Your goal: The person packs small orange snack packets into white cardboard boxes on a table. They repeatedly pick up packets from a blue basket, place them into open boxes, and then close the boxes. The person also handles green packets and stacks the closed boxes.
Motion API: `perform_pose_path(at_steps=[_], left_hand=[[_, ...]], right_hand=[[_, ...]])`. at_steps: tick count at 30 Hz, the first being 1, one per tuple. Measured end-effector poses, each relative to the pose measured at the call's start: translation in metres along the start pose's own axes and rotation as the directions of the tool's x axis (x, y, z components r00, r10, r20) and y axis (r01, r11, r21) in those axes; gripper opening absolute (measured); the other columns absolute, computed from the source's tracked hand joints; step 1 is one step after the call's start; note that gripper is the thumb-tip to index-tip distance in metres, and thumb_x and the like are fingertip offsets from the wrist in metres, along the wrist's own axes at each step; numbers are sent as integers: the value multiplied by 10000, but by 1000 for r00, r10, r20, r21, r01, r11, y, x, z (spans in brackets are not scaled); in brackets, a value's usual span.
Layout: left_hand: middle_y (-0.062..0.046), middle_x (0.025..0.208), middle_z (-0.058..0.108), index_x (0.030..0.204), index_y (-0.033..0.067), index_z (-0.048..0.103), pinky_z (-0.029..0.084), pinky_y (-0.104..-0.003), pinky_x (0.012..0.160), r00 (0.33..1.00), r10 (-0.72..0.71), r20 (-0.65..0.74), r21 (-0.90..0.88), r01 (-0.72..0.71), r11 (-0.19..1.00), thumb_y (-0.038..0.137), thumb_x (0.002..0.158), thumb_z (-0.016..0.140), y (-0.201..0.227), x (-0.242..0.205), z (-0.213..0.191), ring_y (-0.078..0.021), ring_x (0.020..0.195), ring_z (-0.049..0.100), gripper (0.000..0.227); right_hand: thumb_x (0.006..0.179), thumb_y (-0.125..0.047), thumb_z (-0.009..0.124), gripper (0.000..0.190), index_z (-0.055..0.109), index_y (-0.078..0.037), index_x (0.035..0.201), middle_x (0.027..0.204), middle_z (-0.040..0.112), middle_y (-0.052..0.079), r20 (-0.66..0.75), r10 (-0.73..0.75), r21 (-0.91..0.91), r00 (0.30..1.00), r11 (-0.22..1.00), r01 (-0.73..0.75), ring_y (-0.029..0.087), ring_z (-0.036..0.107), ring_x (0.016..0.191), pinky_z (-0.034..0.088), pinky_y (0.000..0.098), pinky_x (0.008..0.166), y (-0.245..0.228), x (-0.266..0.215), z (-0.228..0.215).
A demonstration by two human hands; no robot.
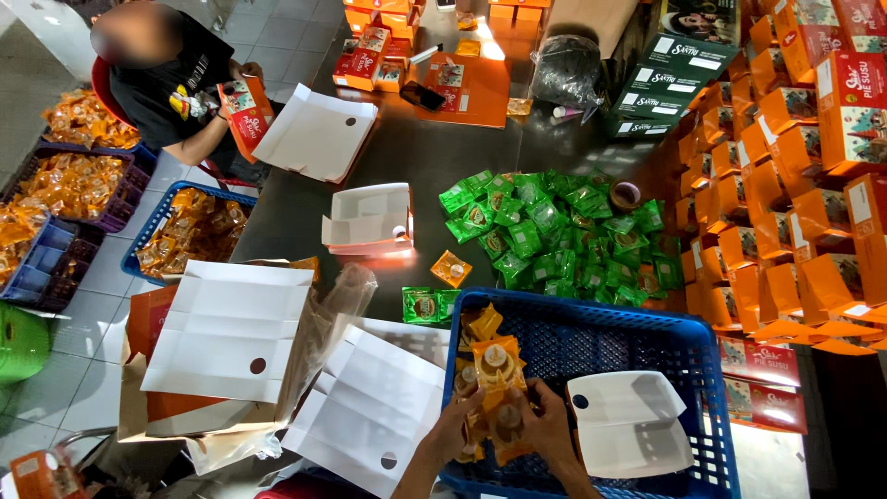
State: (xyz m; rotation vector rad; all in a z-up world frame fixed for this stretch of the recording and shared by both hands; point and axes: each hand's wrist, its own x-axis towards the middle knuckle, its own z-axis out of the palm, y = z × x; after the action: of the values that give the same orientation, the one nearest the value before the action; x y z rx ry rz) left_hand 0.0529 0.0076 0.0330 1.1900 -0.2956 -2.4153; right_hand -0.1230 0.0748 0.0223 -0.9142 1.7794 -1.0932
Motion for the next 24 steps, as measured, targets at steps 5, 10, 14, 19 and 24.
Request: perform_pose_path(at_steps=[5, 10, 14, 19, 24], left_hand=[[-85, 1469, 663, 1484, 139, 585, 619, -407, 961, 1000, 11, 8, 51, -11, 999, 334, 865, 754, 19, -18, 12, -286, 1337, 654, 671], [-31, 1485, 657, 1478, 237, 620, 514, -340, 1078, 986, -17, -164, 318, 69, 946, 587, 804, 705, 25, -18, 11, -207, 1359, 633, 765], [-78, 1508, 630, 1595, 232, 438, 514, -383, 1043, 991, -16, -136, 219, 46, 975, 493, 772, 743, 29, -26, 12, -262, 1327, 630, 916], [-206, 1275, 694, 1336, 57, 601, 621, -405, 886, 990, -4, -139, 54, 12, 998, 401, 817, 674, 29, -28, 10, -321, 1125, 701, 627], [-220, 1331, 738, 1375, 51, 630, 621, -425, 916, 983, 71, -166, 64, -61, 996, 447, 955, 590, 21, -6, 0, -357, 1162, 734, 579]], right_hand=[[1003, -280, 652, 198, 702, -89, 1015, 880, 748, 56, -32, 109, 20, 994, 994, -108, 103, 674, 860, 558, 272, 708, -34, 0, -8], [981, -240, 688, 204, 700, -47, 1047, 911, 730, 74, -63, -10, 28, 998, 1000, 11, 118, 662, 865, 570, 281, 740, -35, 7, -18], [964, -259, 694, 233, 701, -48, 1062, 1243, 602, 82, -177, -220, -201, 959, 962, 183, 183, 650, 1112, 534, 307, 891, -34, 7, -26], [940, -163, 682, 179, 589, -46, 841, 1578, 468, 152, -122, -609, -409, 783, 750, 520, 370, 350, 1535, 362, 526, 1170, -68, -3, -36], [999, -247, 602, 215, 633, -44, 1061, 1474, 599, 123, -88, -581, -302, 809, 790, 534, 309, 467, 1492, 438, 444, 1170, -86, -11, -39]])
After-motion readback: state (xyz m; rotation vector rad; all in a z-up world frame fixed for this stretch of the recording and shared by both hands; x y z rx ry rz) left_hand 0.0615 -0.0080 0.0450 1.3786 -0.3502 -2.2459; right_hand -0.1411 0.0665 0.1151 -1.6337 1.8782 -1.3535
